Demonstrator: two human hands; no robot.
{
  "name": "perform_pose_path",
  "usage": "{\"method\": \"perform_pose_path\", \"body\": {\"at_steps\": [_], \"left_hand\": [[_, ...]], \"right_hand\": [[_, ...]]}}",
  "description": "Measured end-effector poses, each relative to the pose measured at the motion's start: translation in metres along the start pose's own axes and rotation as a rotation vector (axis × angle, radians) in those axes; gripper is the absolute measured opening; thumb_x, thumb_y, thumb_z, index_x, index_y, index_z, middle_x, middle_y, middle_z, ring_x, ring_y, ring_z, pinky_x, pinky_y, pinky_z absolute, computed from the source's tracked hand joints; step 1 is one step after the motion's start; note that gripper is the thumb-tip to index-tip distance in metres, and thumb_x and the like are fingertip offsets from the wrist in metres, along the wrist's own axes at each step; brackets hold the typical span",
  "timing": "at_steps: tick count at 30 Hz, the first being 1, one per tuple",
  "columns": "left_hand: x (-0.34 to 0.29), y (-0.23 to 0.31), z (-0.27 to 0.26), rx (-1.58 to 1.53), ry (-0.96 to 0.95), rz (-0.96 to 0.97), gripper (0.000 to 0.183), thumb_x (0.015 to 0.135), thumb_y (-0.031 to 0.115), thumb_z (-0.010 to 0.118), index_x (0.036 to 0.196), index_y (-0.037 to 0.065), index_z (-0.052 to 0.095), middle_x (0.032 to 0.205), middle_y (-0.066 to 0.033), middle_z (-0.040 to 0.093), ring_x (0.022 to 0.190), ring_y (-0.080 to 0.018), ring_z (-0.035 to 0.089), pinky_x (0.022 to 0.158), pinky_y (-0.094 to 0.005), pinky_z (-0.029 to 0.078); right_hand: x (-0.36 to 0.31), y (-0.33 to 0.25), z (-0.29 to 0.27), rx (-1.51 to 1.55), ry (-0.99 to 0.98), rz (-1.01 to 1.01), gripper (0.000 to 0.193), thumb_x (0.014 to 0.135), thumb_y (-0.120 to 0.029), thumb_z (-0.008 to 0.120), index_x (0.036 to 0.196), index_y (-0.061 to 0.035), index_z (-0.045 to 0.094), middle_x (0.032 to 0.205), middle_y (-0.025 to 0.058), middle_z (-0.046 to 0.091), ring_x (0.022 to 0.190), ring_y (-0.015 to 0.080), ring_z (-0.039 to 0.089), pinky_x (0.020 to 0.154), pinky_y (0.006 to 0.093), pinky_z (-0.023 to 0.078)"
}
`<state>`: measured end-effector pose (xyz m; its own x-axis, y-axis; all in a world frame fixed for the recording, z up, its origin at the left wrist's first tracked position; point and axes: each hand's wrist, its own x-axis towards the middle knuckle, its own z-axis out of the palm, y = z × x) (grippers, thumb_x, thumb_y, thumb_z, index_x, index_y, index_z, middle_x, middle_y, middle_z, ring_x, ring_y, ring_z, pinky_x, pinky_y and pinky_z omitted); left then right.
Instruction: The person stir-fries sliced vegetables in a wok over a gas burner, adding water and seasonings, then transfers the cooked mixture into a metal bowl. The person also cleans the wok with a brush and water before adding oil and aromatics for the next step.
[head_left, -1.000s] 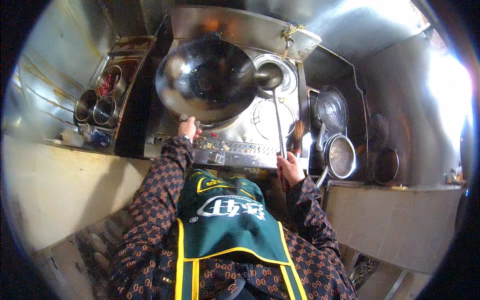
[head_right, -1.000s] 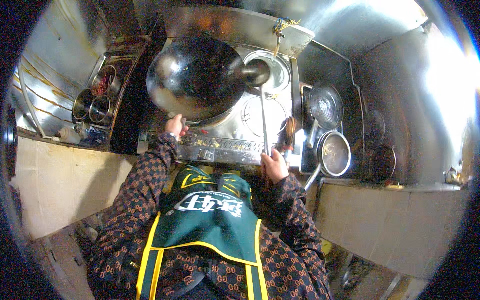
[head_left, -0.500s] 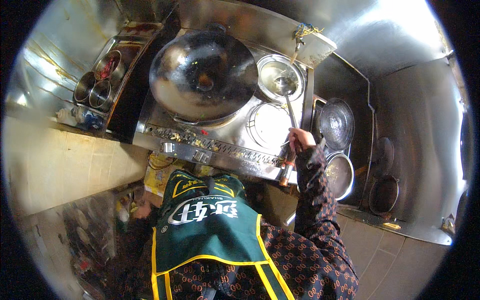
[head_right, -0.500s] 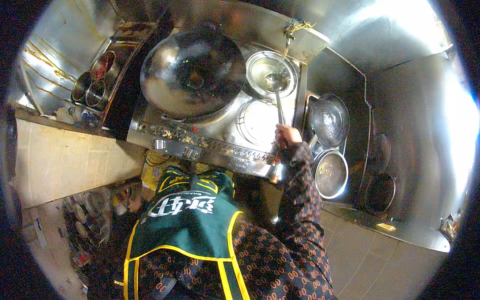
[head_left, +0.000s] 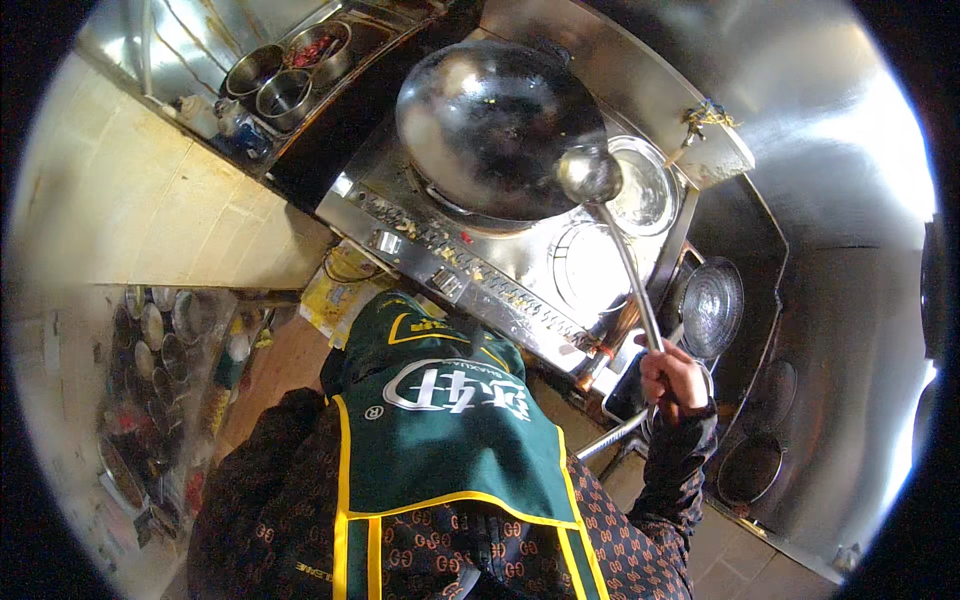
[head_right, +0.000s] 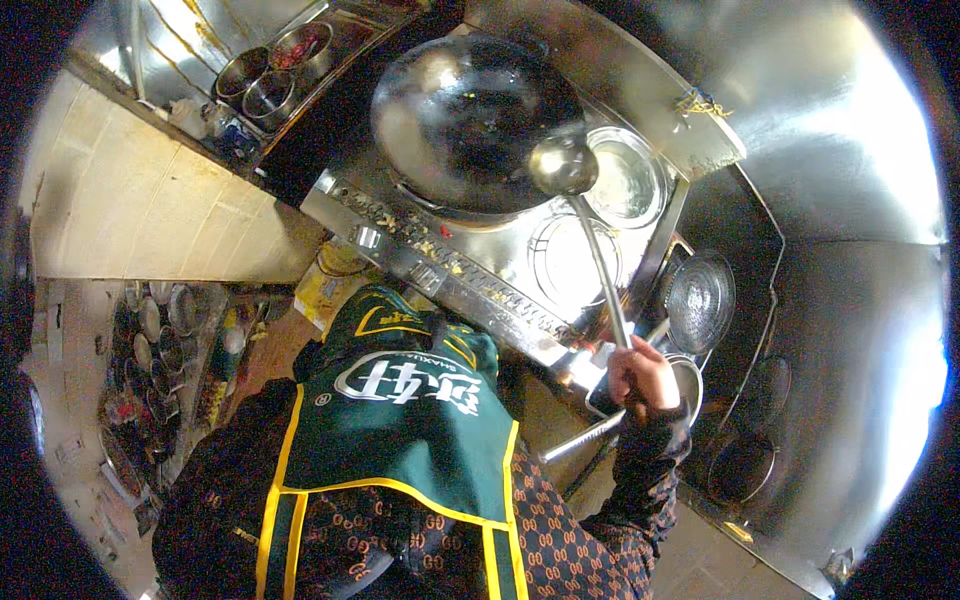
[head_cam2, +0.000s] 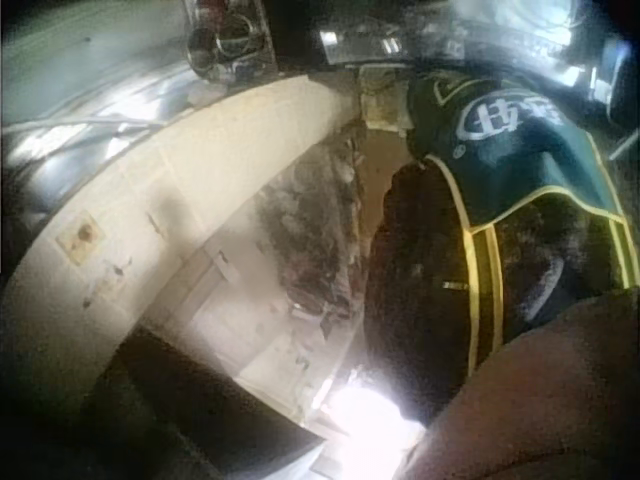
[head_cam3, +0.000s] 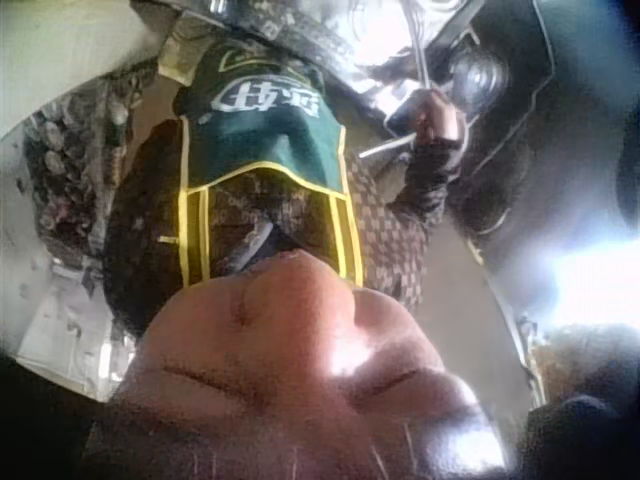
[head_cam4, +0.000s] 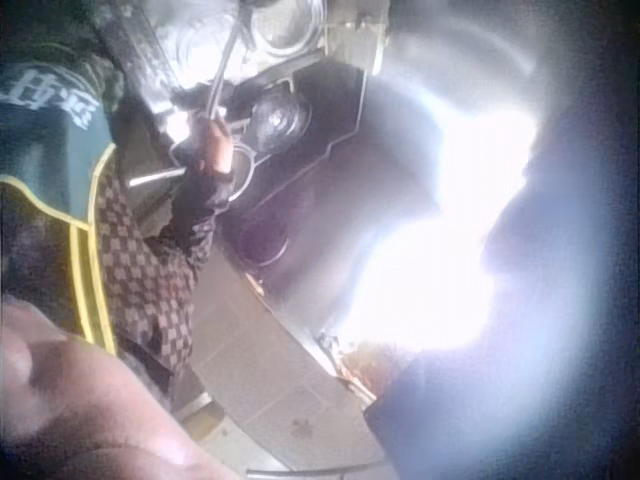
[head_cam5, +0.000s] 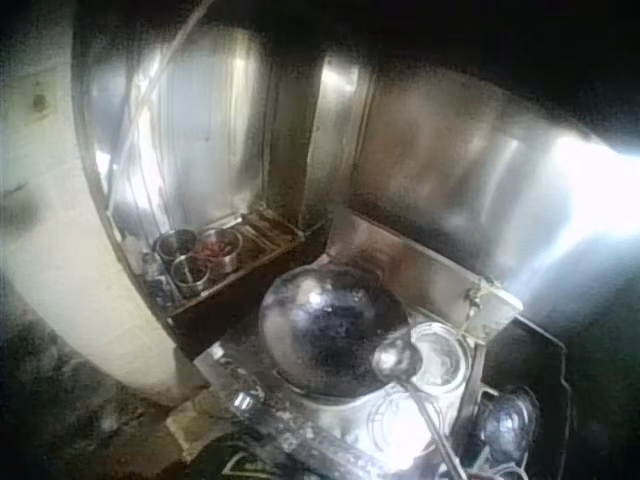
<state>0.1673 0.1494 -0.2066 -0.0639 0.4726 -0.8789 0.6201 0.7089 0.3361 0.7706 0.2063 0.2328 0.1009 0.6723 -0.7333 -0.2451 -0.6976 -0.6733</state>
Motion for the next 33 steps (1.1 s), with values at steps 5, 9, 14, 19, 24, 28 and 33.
{"method": "perform_pose_path", "body": {"at_steps": [5, 9, 14, 19, 24, 28, 33], "left_hand": [[-0.007, 0.007, 0.012, -0.011, -0.017, 0.013, 0.063, 0.091, 0.058, 0.051, 0.112, 0.000, 0.063, 0.098, -0.0175, 0.068, 0.086, -0.0307, 0.065, 0.074, -0.0471, 0.052], [-0.011, -0.005, 0.018, -0.012, -0.016, 0.013, 0.060, 0.091, 0.056, 0.051, 0.110, 0.000, 0.063, 0.098, -0.0173, 0.068, 0.086, -0.0307, 0.065, 0.073, -0.0470, 0.052], [-0.019, -0.035, 0.023, -0.020, 0.003, -0.036, 0.058, 0.091, 0.054, 0.052, 0.109, 0.000, 0.064, 0.097, -0.0171, 0.068, 0.085, -0.0308, 0.065, 0.073, -0.0468, 0.052], [-0.020, -0.051, 0.022, -0.028, 0.020, -0.097, 0.055, 0.091, 0.051, 0.052, 0.107, 0.001, 0.064, 0.096, -0.0170, 0.068, 0.085, -0.0308, 0.064, 0.073, -0.0467, 0.052], [-0.014, -0.048, 0.021, -0.022, 0.021, -0.091, 0.052, 0.091, 0.049, 0.053, 0.106, 0.001, 0.064, 0.095, -0.0168, 0.067, 0.084, -0.0308, 0.064, 0.072, -0.0465, 0.051], [-0.007, -0.041, 0.020, -0.019, 0.013, -0.071, 0.050, 0.091, 0.047, 0.053, 0.105, 0.001, 0.064, 0.094, -0.0166, 0.067, 0.084, -0.0309, 0.064, 0.072, -0.0464, 0.051], [0.007, -0.032, 0.011, -0.005, 0.003, -0.036, 0.047, 0.091, 0.045, 0.053, 0.103, 0.001, 0.064, 0.093, -0.0165, 0.067, 0.083, -0.0309, 0.064, 0.071, -0.0462, 0.051]], "right_hand": [[0.024, 0.019, 0.043, -0.291, 0.022, -0.053, 0.026, 0.092, -0.014, 0.060, 0.112, 0.0031, 0.059, 0.069, 0.0019, 0.055, 0.048, 0.0101, 0.051, 0.042, 0.0238, 0.040], [0.052, 0.028, 0.035, -0.405, 0.097, -0.277, 0.014, 0.093, -0.009, 0.057, 0.103, -0.0003, 0.058, 0.071, 0.0026, 0.056, 0.051, 0.0094, 0.052, 0.044, 0.0237, 0.043], [0.114, 0.028, -0.053, -0.904, 0.451, -0.422, 0.018, 0.092, -0.017, 0.062, 0.101, -0.0015, 0.058, 0.069, 0.0055, 0.060, 0.055, 0.0135, 0.058, 0.050, 0.0318, 0.049], [0.211, 0.038, -0.127, -1.324, 0.722, -0.236, 0.028, 0.076, -0.021, 0.066, 0.087, 0.0044, 0.063, 0.078, 0.0230, 0.067, 0.072, 0.0379, 0.067, 0.069, 0.0426, 0.053], [0.208, 0.039, -0.133, 0.113, 0.108, 0.095, 0.020, 0.094, -0.025, 0.056, 0.085, -0.0067, 0.059, 0.058, 0.0043, 0.055, 0.044, 0.0183, 0.051, 0.040, 0.0328, 0.041], [0.125, 0.027, -0.102, 0.224, 0.071, 0.014, 0.028, 0.097, -0.025, 0.053, 0.107, -0.0007, 0.061, 0.054, -0.0014, 0.041, 0.043, 0.0129, 0.043, 0.041, 0.0284, 0.038], [0.024, -0.002, -0.047, 0.080, 0.010, -0.032, 0.038, 0.100, -0.019, 0.048, 0.132, 0.0006, 0.046, 0.069, -0.0021, 0.039, 0.047, 0.0072, 0.038, 0.040, 0.0239, 0.034]]}}
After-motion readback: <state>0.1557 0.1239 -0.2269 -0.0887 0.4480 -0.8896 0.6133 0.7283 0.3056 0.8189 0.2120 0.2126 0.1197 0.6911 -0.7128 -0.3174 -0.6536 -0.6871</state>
